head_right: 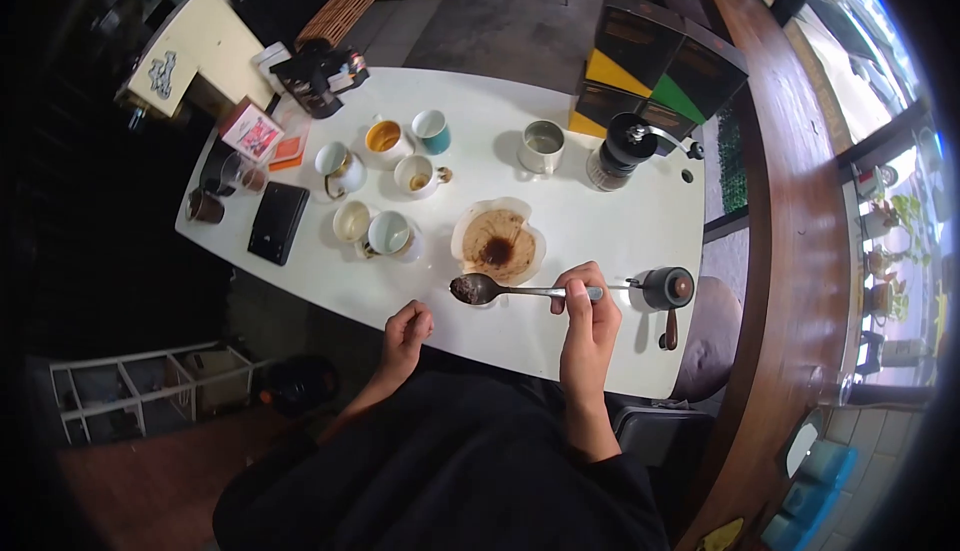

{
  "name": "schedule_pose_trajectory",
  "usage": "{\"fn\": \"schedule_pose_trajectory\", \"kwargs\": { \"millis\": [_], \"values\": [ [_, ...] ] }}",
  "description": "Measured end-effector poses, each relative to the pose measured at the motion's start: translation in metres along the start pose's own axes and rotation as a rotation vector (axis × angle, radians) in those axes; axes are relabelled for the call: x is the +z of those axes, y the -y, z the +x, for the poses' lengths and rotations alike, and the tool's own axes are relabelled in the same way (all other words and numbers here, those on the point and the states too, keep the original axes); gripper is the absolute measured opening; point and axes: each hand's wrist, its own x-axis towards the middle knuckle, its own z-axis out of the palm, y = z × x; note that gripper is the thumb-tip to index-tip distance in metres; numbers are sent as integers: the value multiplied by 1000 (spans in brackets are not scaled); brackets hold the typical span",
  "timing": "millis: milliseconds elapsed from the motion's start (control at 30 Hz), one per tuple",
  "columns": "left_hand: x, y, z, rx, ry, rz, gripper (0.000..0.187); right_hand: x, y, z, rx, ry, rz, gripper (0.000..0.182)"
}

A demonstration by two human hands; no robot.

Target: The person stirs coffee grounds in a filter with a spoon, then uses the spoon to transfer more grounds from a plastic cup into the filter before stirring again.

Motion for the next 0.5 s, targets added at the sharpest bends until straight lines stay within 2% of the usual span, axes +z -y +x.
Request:
{"fn": "schedule_pose_trajectory", "kwargs": {
  "millis": [233,500],
  "values": [
    [-32,-12,-30,28,-88,21,27,56,7,-19,75,123,79,25],
    [-152,-21,-57,60,-273,-52,27,205,-35,-41,128,399,134,27]
  ]
}}
